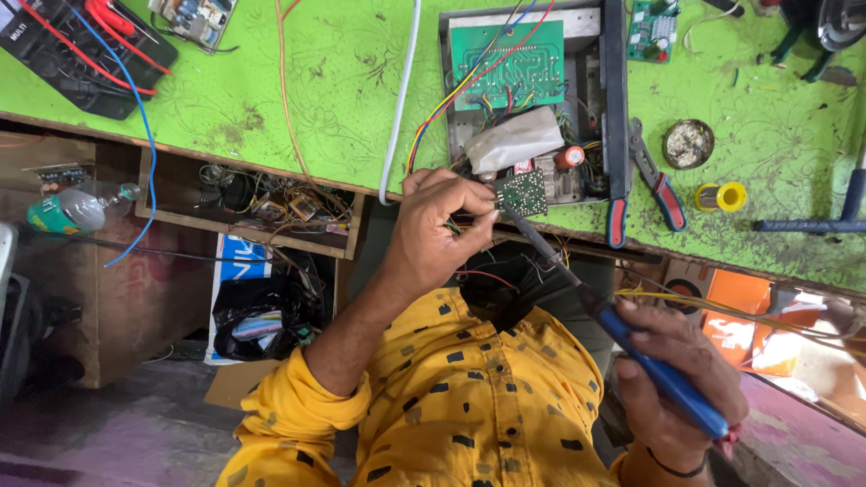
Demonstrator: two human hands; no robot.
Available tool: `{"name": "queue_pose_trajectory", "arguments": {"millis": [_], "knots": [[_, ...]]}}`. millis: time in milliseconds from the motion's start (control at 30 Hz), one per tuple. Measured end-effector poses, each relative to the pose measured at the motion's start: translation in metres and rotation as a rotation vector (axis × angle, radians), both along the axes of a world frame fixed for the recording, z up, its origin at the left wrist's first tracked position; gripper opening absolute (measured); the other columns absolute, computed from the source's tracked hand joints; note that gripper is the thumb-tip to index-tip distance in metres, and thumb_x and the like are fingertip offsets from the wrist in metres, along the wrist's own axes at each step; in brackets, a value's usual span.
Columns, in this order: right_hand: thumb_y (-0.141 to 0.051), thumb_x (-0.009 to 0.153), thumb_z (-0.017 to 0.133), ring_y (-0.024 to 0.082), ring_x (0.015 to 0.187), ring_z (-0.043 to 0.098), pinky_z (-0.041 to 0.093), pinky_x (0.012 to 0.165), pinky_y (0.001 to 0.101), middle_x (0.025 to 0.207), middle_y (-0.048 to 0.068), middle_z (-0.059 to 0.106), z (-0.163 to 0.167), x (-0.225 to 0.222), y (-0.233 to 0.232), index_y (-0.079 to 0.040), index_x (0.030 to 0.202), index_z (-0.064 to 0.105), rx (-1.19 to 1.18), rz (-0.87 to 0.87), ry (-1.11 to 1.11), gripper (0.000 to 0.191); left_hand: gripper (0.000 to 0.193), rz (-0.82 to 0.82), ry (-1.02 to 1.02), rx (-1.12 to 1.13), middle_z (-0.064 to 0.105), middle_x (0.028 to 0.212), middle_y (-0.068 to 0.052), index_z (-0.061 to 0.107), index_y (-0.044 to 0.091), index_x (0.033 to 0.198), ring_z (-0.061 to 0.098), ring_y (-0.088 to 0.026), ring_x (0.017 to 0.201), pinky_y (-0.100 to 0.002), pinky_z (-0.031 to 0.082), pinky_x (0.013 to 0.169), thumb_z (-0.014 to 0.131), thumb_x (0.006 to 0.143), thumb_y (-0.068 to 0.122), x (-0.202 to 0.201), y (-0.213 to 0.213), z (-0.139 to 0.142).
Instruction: The person solders wires to a small green circuit board using a soldering iron and solder wire. They hold the board with one hand and apply heat and solder with the other, working on multiple connection points throughout the clip.
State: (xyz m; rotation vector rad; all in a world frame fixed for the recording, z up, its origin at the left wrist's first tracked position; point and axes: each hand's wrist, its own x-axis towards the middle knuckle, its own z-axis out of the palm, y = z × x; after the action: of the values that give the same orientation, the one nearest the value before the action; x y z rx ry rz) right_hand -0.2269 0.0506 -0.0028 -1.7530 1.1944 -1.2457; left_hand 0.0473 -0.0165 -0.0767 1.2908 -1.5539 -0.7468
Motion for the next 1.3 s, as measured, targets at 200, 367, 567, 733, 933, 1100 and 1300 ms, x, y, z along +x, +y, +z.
{"name": "queue_pose_trajectory", "arguments": {"millis": [200, 367, 567, 733, 933, 1100, 1300], "knots": [[-0.016, 0.096, 0.078, 0.031, 0.107, 0.075, 0.058, 0.098, 0.0361, 0.115, 0.026, 0.072, 0.000, -0.005, 0.005, 0.002, 0.108, 0.063, -0.021, 0.014, 0.124, 0.027, 0.020, 0.010, -0.007, -0.016, 0.075, 0.103, 0.000, 0.065, 0.011, 0.091, 0.067, -0.018, 0.101, -0.038, 0.036, 0.104, 0.083, 0.081, 0.008, -0.002, 0.001, 0.000], [-0.017, 0.095, 0.078, 0.030, 0.107, 0.074, 0.059, 0.100, 0.0370, 0.114, 0.025, 0.071, 0.000, -0.006, 0.009, 0.002, 0.107, 0.063, -0.040, -0.058, 0.082, 0.027, 0.020, 0.012, -0.006, -0.027, 0.075, 0.103, 0.000, 0.065, 0.011, 0.089, 0.067, -0.018, 0.101, -0.038, 0.036, 0.104, 0.083, 0.082, 0.008, -0.002, 0.000, 0.000], [-0.011, 0.095, 0.076, 0.031, 0.109, 0.074, 0.059, 0.101, 0.0385, 0.117, 0.025, 0.071, -0.001, -0.008, 0.009, 0.003, 0.107, 0.063, -0.049, -0.021, 0.061, 0.023, 0.020, 0.017, -0.008, -0.038, 0.075, 0.102, 0.000, 0.064, 0.011, 0.089, 0.067, -0.018, 0.100, -0.038, 0.036, 0.104, 0.082, 0.082, 0.008, -0.003, 0.000, 0.002], [-0.008, 0.092, 0.075, 0.031, 0.108, 0.074, 0.057, 0.102, 0.0408, 0.117, 0.024, 0.071, -0.002, -0.008, 0.010, 0.002, 0.107, 0.062, -0.049, 0.036, 0.096, 0.022, 0.020, 0.022, -0.040, -0.035, 0.074, 0.102, 0.000, 0.063, 0.011, 0.089, 0.066, -0.018, 0.100, -0.038, 0.036, 0.104, 0.081, 0.084, 0.008, -0.003, 0.001, 0.002], [-0.006, 0.091, 0.075, 0.033, 0.108, 0.073, 0.058, 0.100, 0.0421, 0.117, 0.024, 0.071, -0.001, -0.004, 0.007, 0.003, 0.106, 0.062, -0.066, 0.028, 0.112, 0.021, 0.020, 0.015, -0.025, -0.058, 0.074, 0.102, 0.001, 0.063, 0.011, 0.089, 0.066, -0.018, 0.101, -0.038, 0.036, 0.104, 0.082, 0.083, 0.008, -0.004, 0.001, 0.003], [-0.004, 0.090, 0.074, 0.035, 0.106, 0.073, 0.059, 0.096, 0.0418, 0.118, 0.024, 0.071, 0.002, -0.002, 0.005, 0.004, 0.103, 0.062, -0.064, 0.058, 0.132, 0.019, 0.020, 0.016, -0.018, -0.044, 0.074, 0.101, 0.001, 0.063, 0.011, 0.091, 0.066, -0.018, 0.100, -0.039, 0.035, 0.105, 0.081, 0.084, 0.007, -0.004, 0.002, 0.005], [-0.004, 0.088, 0.074, 0.034, 0.103, 0.074, 0.060, 0.092, 0.0391, 0.117, 0.025, 0.071, 0.002, -0.004, 0.009, 0.004, 0.103, 0.062, -0.087, 0.006, 0.106, 0.021, 0.017, -0.013, 0.024, -0.022, 0.071, 0.099, -0.001, 0.061, 0.010, 0.093, 0.067, -0.019, 0.100, -0.039, 0.035, 0.105, 0.076, 0.085, 0.007, 0.000, 0.004, 0.011]]}}
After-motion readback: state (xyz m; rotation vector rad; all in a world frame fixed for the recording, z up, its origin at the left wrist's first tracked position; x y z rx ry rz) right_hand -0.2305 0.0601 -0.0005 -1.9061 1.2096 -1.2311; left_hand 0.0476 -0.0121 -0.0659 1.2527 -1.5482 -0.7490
